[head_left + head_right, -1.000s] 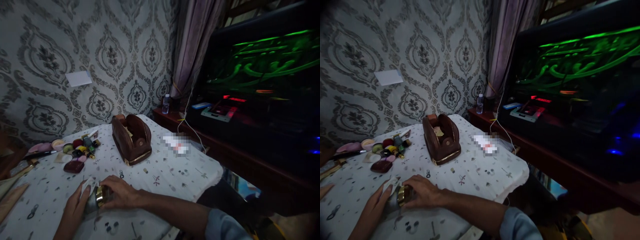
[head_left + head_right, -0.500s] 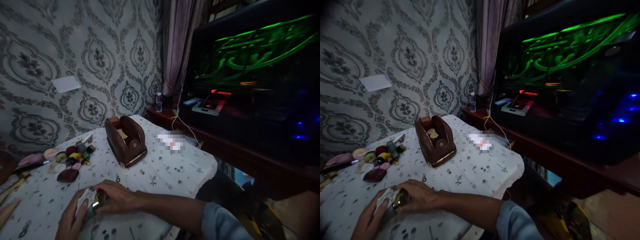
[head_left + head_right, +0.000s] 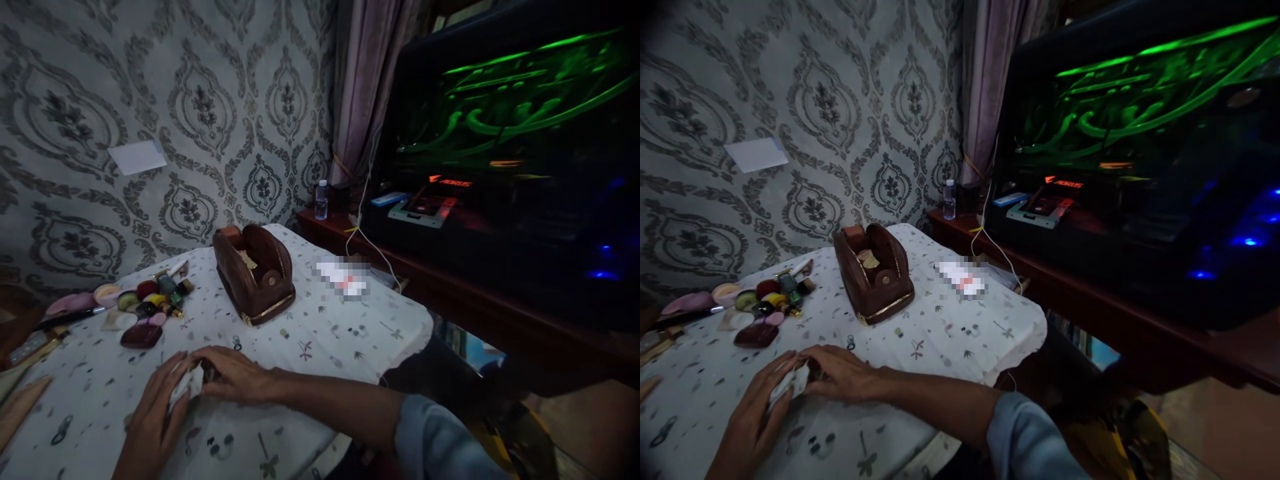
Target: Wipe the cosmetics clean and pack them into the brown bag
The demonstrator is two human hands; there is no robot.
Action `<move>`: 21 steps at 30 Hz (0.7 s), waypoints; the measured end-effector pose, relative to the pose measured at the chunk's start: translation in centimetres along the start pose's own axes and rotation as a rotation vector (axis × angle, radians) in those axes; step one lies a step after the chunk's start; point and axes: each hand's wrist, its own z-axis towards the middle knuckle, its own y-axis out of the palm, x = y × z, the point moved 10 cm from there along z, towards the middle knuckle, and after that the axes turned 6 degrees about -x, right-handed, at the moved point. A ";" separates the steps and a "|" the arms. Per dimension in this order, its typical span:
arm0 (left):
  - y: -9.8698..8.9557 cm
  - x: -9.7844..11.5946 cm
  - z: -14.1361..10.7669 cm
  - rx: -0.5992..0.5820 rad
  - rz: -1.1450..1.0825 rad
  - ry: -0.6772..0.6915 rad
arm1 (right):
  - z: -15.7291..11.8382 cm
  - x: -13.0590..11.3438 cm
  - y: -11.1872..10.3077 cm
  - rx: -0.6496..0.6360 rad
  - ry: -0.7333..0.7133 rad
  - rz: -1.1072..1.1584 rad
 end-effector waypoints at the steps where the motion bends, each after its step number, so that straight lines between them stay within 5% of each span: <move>1: 0.1 0.0 0.0 -0.006 0.001 0.001 | 0.0 0.1 0.0 -0.002 0.002 0.001; 13: -0.4 0.0 1.0 -0.035 -0.124 -0.150 | 0.6 1.2 0.1 0.027 -0.106 0.142; 21: -1.2 -0.1 0.9 -0.014 -0.142 -0.154 | 0.5 1.5 0.0 0.032 -0.035 0.134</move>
